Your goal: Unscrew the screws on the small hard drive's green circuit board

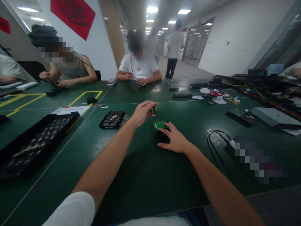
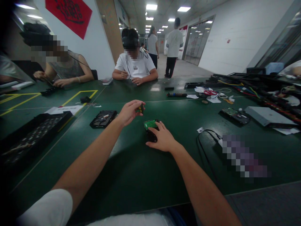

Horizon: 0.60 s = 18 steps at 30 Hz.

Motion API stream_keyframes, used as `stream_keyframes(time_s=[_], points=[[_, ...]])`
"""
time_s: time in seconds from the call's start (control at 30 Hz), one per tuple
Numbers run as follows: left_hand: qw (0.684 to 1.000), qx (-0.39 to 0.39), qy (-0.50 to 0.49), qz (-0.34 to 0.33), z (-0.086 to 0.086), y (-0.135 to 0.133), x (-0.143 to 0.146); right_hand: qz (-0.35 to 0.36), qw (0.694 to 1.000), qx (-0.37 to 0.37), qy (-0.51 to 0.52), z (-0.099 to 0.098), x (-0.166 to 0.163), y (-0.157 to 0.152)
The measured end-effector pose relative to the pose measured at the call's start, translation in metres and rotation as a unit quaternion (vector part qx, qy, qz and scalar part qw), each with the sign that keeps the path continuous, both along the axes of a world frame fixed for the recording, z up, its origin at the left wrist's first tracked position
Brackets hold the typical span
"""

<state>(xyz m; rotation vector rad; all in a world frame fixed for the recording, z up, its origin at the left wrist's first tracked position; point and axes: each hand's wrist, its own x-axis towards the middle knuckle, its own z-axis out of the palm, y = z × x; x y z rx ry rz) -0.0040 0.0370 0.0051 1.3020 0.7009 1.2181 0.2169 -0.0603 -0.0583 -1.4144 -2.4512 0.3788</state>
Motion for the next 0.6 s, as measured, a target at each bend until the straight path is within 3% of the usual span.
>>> stream_keyframes(time_s=[0.2, 0.6], points=[[0.999, 0.016, 0.020, 0.043, -0.0009, -0.0007, 0.0004, -0.001, 1.000, 0.003, -0.007, 0.0006, 0.0000, 0.0005], [1.000, -0.005, 0.005, 0.007, -0.0020, 0.0037, -0.0018, 0.002, 1.000, 0.005, -0.001, 0.0002, 0.0002, 0.0007]])
